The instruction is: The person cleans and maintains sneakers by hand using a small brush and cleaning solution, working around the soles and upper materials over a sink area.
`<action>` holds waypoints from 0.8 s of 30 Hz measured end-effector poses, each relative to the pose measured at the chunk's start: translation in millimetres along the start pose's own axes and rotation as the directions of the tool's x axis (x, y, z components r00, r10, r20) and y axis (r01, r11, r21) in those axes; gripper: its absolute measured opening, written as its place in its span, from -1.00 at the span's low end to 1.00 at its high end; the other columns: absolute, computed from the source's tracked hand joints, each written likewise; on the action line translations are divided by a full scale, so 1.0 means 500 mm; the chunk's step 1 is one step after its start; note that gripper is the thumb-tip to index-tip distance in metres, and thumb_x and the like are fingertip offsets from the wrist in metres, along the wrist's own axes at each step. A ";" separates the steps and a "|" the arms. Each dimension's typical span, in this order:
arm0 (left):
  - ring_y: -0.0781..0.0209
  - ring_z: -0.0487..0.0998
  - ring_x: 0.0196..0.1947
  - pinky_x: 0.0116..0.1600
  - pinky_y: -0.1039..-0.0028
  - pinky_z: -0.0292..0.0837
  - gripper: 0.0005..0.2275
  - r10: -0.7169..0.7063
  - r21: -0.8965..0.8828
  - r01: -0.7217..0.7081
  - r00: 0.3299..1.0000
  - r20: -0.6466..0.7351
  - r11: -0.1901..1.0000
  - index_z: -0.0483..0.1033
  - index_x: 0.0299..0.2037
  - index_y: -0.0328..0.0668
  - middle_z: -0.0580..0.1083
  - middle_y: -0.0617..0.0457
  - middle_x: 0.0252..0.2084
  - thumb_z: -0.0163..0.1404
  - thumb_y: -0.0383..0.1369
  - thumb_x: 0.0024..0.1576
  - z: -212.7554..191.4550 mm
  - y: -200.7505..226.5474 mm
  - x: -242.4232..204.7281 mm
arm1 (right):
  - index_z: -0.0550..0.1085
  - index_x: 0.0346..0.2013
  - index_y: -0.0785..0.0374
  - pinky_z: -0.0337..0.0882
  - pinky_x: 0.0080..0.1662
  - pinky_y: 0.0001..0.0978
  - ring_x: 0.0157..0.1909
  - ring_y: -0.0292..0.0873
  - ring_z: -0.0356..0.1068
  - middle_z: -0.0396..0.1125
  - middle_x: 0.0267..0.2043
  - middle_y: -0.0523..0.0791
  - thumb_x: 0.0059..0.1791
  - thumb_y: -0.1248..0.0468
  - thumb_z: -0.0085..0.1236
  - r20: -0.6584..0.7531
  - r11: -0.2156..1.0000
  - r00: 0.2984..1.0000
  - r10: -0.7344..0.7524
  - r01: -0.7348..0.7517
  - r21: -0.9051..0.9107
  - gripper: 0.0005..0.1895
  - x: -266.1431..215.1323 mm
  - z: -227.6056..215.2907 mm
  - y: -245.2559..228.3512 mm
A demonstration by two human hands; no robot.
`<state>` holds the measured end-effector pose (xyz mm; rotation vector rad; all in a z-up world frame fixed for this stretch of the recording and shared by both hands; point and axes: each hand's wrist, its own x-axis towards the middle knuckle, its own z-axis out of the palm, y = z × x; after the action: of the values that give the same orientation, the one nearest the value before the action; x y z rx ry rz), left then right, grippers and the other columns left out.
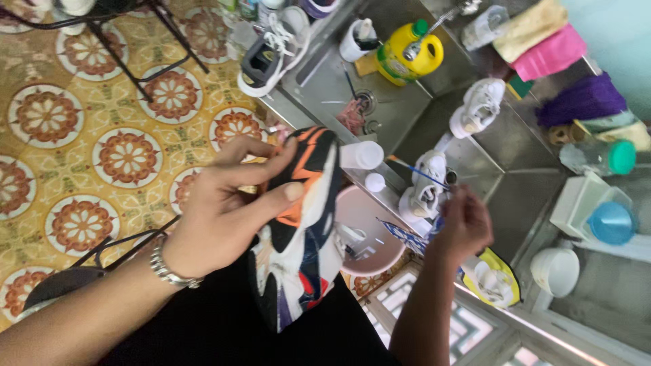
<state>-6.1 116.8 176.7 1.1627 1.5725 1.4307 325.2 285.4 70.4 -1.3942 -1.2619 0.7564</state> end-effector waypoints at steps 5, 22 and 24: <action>0.31 0.47 -0.25 -0.18 0.53 0.38 -0.59 -0.122 0.028 0.122 0.992 0.021 0.992 0.63 0.05 -0.31 0.47 0.02 -0.15 0.23 -0.24 0.05 0.022 0.022 0.016 | 0.49 -0.03 0.40 0.42 -0.21 -0.55 -0.25 -0.27 0.40 0.43 -0.17 0.03 0.28 0.50 0.09 -0.014 0.852 0.994 -0.108 0.100 0.514 -0.97 -0.015 -0.047 -0.127; 0.30 0.49 -0.27 -0.23 0.54 0.43 -0.55 -0.040 0.185 0.034 0.999 0.031 0.982 0.64 0.07 -0.22 0.40 0.01 -0.20 0.24 -0.15 0.01 0.046 0.064 0.024 | 0.34 -0.02 0.41 0.54 0.03 -0.36 -0.12 -0.16 0.44 0.36 -0.11 0.11 0.32 0.62 0.02 0.328 0.958 0.904 -0.275 0.228 0.176 -0.88 -0.147 -0.056 -0.408; 0.27 0.48 -0.30 -0.25 0.53 0.41 -0.54 -0.069 0.213 0.061 0.997 0.029 0.975 0.65 0.06 -0.21 0.38 0.00 -0.24 0.25 -0.14 -0.01 0.046 0.066 0.022 | 0.33 0.00 0.40 0.54 0.04 -0.38 -0.12 -0.18 0.44 0.36 -0.10 0.10 0.31 0.61 0.03 0.392 0.952 0.868 -0.305 0.275 0.133 -0.87 -0.138 -0.068 -0.402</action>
<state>16.6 135.0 207.0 1.2392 1.7540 1.2152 283.3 186.6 256.9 -0.9788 -1.7076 0.9005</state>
